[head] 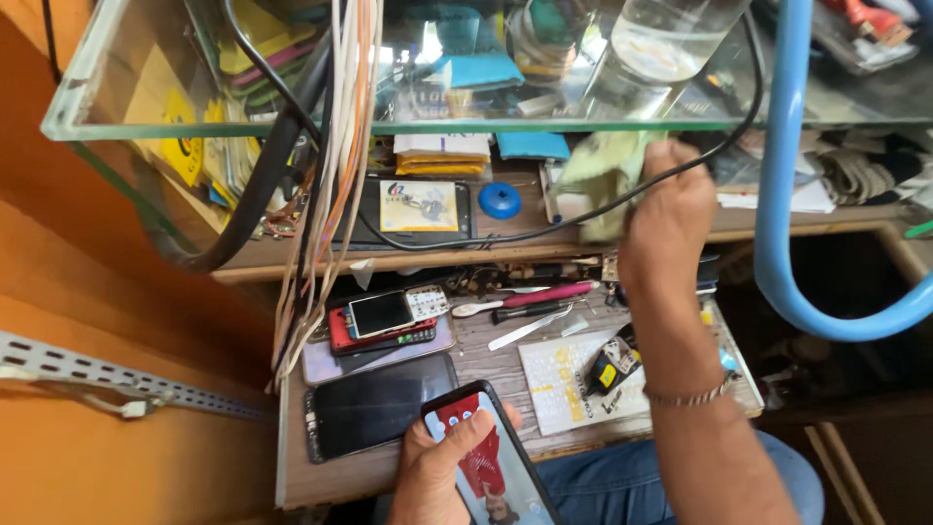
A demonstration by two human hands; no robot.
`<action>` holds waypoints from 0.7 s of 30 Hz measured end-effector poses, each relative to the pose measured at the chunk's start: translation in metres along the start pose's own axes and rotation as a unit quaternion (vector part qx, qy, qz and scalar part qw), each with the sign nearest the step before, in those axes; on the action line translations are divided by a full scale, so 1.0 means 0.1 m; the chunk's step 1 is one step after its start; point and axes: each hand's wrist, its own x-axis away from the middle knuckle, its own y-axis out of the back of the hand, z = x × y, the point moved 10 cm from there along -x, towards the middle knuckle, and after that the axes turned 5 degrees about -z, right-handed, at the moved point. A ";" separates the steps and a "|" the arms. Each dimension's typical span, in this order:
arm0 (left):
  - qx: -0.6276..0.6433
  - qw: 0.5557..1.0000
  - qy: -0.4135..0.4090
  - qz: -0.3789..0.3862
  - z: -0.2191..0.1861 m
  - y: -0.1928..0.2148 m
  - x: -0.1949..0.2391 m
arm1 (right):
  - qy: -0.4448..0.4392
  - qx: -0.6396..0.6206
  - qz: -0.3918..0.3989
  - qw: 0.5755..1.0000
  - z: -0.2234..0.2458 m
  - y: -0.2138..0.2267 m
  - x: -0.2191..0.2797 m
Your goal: The person disassembles a smartphone, removes the back cover, and manipulates internal components using a metal tool. They then reassemble the device, apply adhesive to the edges, and test the screen functionality.
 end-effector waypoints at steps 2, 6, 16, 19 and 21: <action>0.008 1.000 0.004 -0.007 -0.01 0.00 0.00 | -0.056 -0.059 -0.015 0.997 -0.04 0.09 0.21; 0.024 0.999 0.034 -0.015 0.08 0.05 -0.01 | -0.204 -0.120 0.034 0.971 -0.02 0.19 0.75; -0.133 0.989 0.007 0.069 0.42 0.48 -0.54 | -0.038 -0.079 0.184 0.979 1.59 0.89 0.71; -0.168 0.984 -0.029 0.059 0.51 0.51 -0.73 | 0.112 -0.034 0.113 0.987 2.22 0.95 -0.14; -0.187 0.981 -0.039 0.042 0.47 0.48 -0.86 | 0.195 0.018 0.071 0.978 2.59 0.73 -0.72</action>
